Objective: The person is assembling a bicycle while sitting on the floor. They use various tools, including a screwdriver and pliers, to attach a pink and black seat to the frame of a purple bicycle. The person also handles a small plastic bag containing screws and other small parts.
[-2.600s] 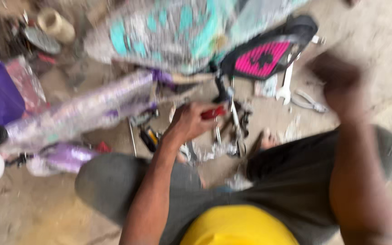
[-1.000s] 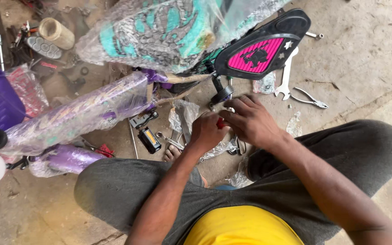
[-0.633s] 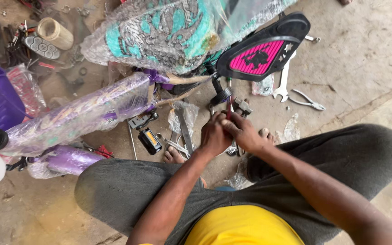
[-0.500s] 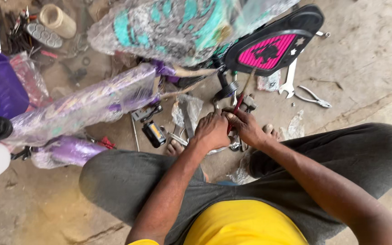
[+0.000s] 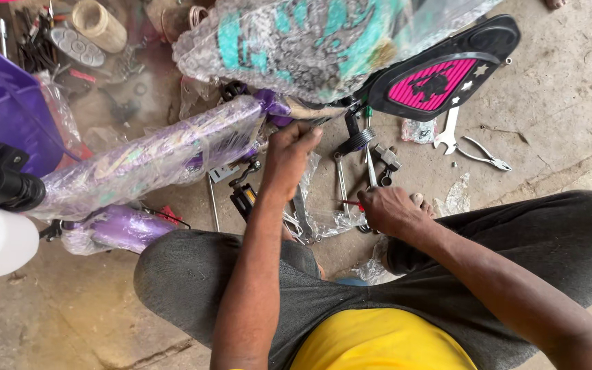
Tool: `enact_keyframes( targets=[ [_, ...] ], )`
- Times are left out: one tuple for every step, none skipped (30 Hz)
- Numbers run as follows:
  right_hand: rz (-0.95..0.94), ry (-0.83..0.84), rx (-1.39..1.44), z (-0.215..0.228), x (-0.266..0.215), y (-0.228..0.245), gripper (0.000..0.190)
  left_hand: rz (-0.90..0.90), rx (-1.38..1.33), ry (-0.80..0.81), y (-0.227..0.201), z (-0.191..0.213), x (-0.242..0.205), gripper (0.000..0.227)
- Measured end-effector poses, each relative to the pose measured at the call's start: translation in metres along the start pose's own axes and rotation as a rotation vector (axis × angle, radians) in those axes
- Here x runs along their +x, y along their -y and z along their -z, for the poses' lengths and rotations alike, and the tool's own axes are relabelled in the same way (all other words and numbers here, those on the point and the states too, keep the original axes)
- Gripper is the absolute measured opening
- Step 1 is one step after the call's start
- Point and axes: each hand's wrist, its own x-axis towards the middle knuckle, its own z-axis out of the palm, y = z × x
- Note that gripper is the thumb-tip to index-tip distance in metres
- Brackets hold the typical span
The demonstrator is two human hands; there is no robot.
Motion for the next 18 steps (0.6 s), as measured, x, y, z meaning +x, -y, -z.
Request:
enact_keyframes(
  targets=[
    [0.014, -0.076, -0.058, 0.0, 0.001, 0.001, 0.013, 0.02, -0.101, 0.011, 0.004, -0.009, 0.001, 0.016],
    [-0.03, -0.029, -0.044, -0.001, 0.007, 0.005, 0.013, 0.039, -0.197, 0.018, 0.007, -0.016, 0.002, 0.013],
    [-0.074, 0.019, -0.03, -0.003, 0.015, 0.011, 0.013, 0.058, -0.294, 0.025, 0.009, -0.025, 0.002, 0.011],
    [-0.12, 0.064, -0.019, -0.004, 0.022, 0.015, 0.013, 0.052, -0.356, 0.034, 0.01, -0.035, 0.003, 0.01],
    [-0.092, 0.026, -0.016, -0.006, 0.035, 0.02, 0.013, 0.045, -0.417, 0.044, 0.012, -0.045, 0.003, 0.012],
    [-0.069, -0.012, -0.013, -0.009, 0.047, 0.026, 0.013, 0.04, -0.482, 0.058, 0.015, -0.057, 0.003, 0.014],
    [-0.047, -0.049, -0.011, -0.012, 0.052, 0.026, 0.016, 0.065, -0.462, 0.048, 0.018, -0.07, -0.001, 0.015],
    [-0.023, -0.143, 0.045, -0.009, 0.065, 0.024, 0.011, 0.071, -0.435, 0.042, 0.016, -0.077, 0.004, 0.016],
    [0.005, -0.237, 0.101, -0.007, 0.076, 0.02, 0.019, 0.077, -0.408, 0.035, 0.014, -0.082, 0.013, 0.017],
    [0.029, -0.302, 0.172, -0.017, 0.074, 0.021, 0.03, 0.055, -0.437, 0.047, 0.019, -0.085, 0.011, 0.017],
    [-0.022, -0.283, 0.193, -0.029, 0.07, 0.023, 0.026, 0.033, -0.466, 0.059, 0.024, -0.087, 0.012, 0.017],
    [-0.072, -0.282, 0.202, -0.032, 0.073, 0.02, 0.021, -0.01, -0.494, 0.078, 0.023, -0.088, 0.022, 0.017],
    [-0.121, -0.282, 0.212, -0.034, 0.078, 0.017, 0.018, -0.051, -0.474, 0.043, 0.022, -0.087, 0.028, 0.016],
    [-0.117, -0.25, 0.167, -0.039, 0.072, 0.015, 0.014, -0.077, -0.458, 0.013, 0.024, -0.089, 0.025, 0.016],
    [-0.112, -0.217, 0.123, -0.042, 0.063, 0.014, 0.012, -0.104, -0.441, -0.016, 0.024, -0.094, 0.021, 0.016],
    [-0.101, -0.219, 0.069, -0.029, 0.072, 0.009, 0.011, -0.126, -0.396, -0.037, 0.015, -0.095, 0.03, 0.023],
    [-0.114, -0.187, 0.116, -0.012, 0.074, 0.002, 0.011, -0.149, -0.35, -0.059, 0.006, -0.096, 0.036, 0.029],
    [-0.125, -0.128, 0.172, -0.003, 0.061, 0.0, 0.012, -0.145, -0.308, -0.091, 0.003, -0.098, 0.032, 0.036]
  ],
)
